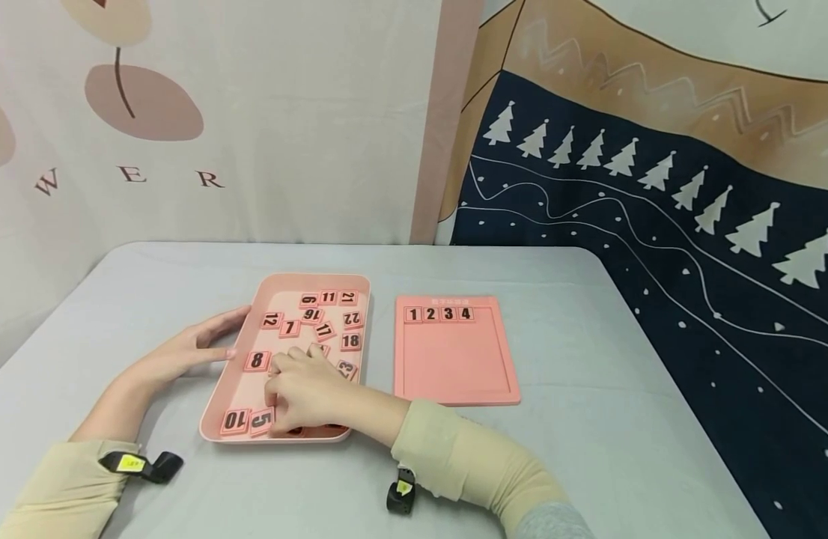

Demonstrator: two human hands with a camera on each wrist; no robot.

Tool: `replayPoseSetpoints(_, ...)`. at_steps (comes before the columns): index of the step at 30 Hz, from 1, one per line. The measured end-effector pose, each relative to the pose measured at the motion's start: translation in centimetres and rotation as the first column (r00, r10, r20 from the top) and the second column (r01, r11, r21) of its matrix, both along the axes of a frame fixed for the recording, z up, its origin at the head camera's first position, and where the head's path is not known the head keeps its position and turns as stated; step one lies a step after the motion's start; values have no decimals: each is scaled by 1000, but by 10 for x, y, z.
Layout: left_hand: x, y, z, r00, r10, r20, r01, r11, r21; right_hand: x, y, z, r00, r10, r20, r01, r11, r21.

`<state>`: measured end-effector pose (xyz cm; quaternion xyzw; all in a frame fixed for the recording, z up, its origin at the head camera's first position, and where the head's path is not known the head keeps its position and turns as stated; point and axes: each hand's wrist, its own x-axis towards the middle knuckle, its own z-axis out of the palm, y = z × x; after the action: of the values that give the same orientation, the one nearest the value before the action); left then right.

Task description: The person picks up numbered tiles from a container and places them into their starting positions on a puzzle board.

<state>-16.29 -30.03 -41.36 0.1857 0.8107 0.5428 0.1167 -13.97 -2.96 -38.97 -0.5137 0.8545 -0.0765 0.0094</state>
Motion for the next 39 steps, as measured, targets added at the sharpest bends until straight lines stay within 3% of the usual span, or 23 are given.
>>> replayPoseSetpoints(8, 1, 0, 0, 1000, 0, 2, 0, 1000, 3, -5, 7, 2, 997, 51, 60, -48, 998, -43)
replayPoseSetpoints(20, 0, 1, 1, 1000, 6, 5, -6, 1000, 0, -21, 36, 23, 990, 143, -4, -143, 982, -125)
replayPoseSetpoints(28, -1, 1, 1, 1000, 13, 16, -13, 1000, -3, -33, 77, 28, 987, 147, -67, -158, 967, -201)
replayPoseSetpoints(39, -1, 1, 1, 1000, 20, 16, -20, 999, -33, -50, 152, 22, 994, 70, -87, -91, 962, -257)
